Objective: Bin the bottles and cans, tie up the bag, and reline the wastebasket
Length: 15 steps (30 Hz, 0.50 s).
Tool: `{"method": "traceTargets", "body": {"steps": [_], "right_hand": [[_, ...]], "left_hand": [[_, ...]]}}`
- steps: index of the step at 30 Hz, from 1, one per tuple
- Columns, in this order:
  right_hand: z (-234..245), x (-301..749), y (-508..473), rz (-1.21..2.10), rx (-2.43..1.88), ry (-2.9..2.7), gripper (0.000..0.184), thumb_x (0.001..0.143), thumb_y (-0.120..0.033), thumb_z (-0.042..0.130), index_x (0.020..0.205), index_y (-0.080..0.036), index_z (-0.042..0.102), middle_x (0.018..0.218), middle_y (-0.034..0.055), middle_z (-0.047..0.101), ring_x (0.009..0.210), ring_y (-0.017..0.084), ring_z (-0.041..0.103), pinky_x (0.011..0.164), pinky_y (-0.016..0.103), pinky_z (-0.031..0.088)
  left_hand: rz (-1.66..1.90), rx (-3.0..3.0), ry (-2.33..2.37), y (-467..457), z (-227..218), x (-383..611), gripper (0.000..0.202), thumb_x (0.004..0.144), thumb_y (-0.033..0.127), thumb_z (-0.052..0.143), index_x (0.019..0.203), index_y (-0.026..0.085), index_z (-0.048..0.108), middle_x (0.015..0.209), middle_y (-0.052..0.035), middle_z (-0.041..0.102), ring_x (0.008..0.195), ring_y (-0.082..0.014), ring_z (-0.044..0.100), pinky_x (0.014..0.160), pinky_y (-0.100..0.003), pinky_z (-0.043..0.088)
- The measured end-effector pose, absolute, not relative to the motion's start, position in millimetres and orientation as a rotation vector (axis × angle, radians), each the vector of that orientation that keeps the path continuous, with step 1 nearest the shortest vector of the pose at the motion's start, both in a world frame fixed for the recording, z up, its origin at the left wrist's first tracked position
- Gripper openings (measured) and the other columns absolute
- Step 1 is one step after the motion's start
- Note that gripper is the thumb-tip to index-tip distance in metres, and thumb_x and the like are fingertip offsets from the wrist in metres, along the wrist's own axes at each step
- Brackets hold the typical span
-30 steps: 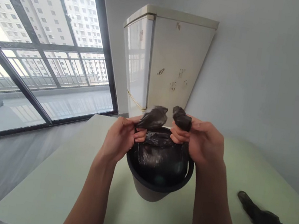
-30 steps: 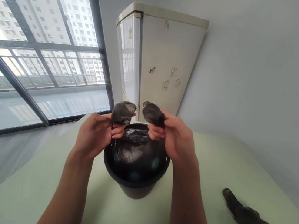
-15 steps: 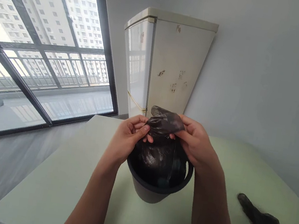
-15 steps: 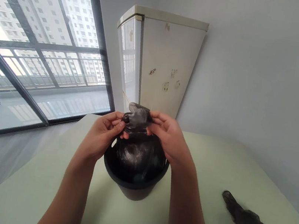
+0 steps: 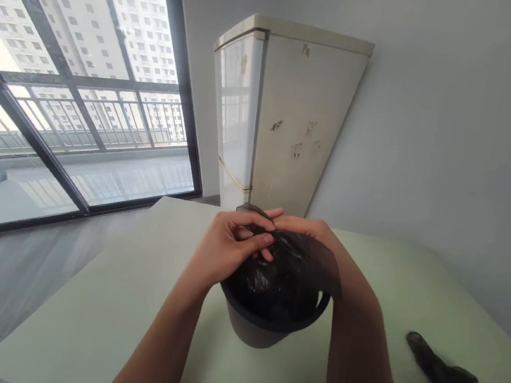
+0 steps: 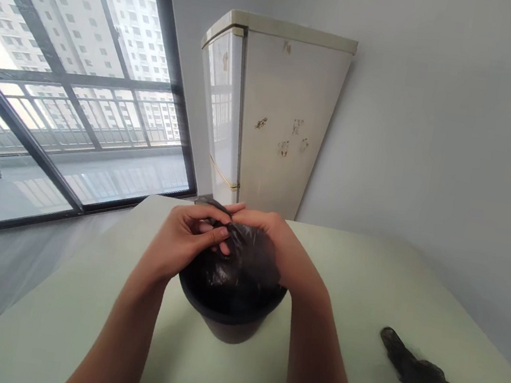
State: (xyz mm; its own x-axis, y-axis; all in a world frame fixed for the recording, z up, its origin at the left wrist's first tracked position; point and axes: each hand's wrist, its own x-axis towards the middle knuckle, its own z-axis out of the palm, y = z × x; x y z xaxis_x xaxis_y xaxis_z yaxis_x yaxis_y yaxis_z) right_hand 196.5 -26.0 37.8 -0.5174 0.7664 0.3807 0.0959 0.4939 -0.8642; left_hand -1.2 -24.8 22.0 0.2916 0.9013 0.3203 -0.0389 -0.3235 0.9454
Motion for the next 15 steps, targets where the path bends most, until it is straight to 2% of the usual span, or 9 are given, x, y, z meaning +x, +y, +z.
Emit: {"method": "traceTargets", "body": {"steps": [3,5,8,10,12,14,15], "right_hand": [[33.6,200.6,-21.7,1.038,-0.667,-1.962,0.020,0.091,-0.040,0.073,0.098,-0.021,0.072,0.100,0.0057,0.074,0.093,0.026,0.069,0.086,0.035,0.054],[30.9,202.3,-20.9,1.064,-0.724,-1.935,0.025,0.090,-0.037,0.077,0.108,-0.023,0.069,0.101,0.0041,0.073,0.093,0.024,0.069,0.085,0.033,0.053],[28.7,202.4,-22.6,1.107,-0.865,-1.871,0.050,0.088,-0.037,0.081,0.131,-0.031,0.056,0.092,-0.0009,0.072,0.086,0.022,0.069,0.080,0.032,0.053],[29.1,201.1,-24.1,1.095,-0.901,-1.853,0.059,0.092,-0.041,0.077,0.143,-0.035,0.048,0.081,-0.0035,0.069,0.080,0.021,0.069,0.079,0.033,0.053],[30.6,199.5,-25.0,1.074,-0.899,-1.848,0.044,0.098,-0.044,0.069,0.137,-0.033,0.052,0.072,-0.0044,0.066,0.073,0.020,0.067,0.076,0.033,0.052],[32.3,197.8,-25.5,1.079,-0.896,-1.833,0.022,0.101,-0.046,0.064,0.114,-0.029,0.059,0.069,-0.0041,0.063,0.066,0.018,0.063,0.070,0.030,0.050],[32.7,197.1,-25.6,1.090,-0.899,-1.815,0.021,0.101,-0.047,0.064,0.104,-0.027,0.058,0.069,-0.0039,0.063,0.063,0.016,0.060,0.068,0.030,0.048]], "left_hand": [[1.266,1.535,0.903,-22.9,21.1,0.0,0.015,0.087,0.036,0.081,0.091,0.022,0.079,0.067,-0.0056,0.076,0.091,-0.0324,0.079,0.073,-0.037,0.060],[1.298,1.505,0.966,-21.4,20.5,0.6,0.016,0.086,0.035,0.083,0.093,0.022,0.080,0.069,-0.0040,0.076,0.071,-0.0270,0.078,0.068,-0.036,0.059],[1.344,1.490,1.049,-21.3,21.0,1.3,0.013,0.084,0.033,0.083,0.091,0.022,0.081,0.073,-0.0040,0.078,0.067,-0.0251,0.077,0.065,-0.035,0.059],[1.332,1.491,1.080,-22.6,21.8,1.6,0.012,0.082,0.031,0.084,0.090,0.022,0.081,0.070,-0.0039,0.077,0.068,-0.0260,0.077,0.066,-0.035,0.059],[1.301,1.486,1.072,-24.0,22.1,1.7,0.013,0.083,0.031,0.084,0.091,0.022,0.082,0.068,-0.0041,0.076,0.068,-0.0265,0.077,0.067,-0.036,0.059],[1.283,1.485,1.047,-24.8,21.8,1.8,0.015,0.084,0.033,0.084,0.092,0.021,0.083,0.069,-0.0048,0.077,0.069,-0.0260,0.077,0.068,-0.036,0.060],[1.285,1.492,1.037,-24.9,21.6,1.8,0.016,0.084,0.034,0.084,0.093,0.021,0.083,0.072,-0.0053,0.078,0.070,-0.0255,0.077,0.069,-0.035,0.061]]}}
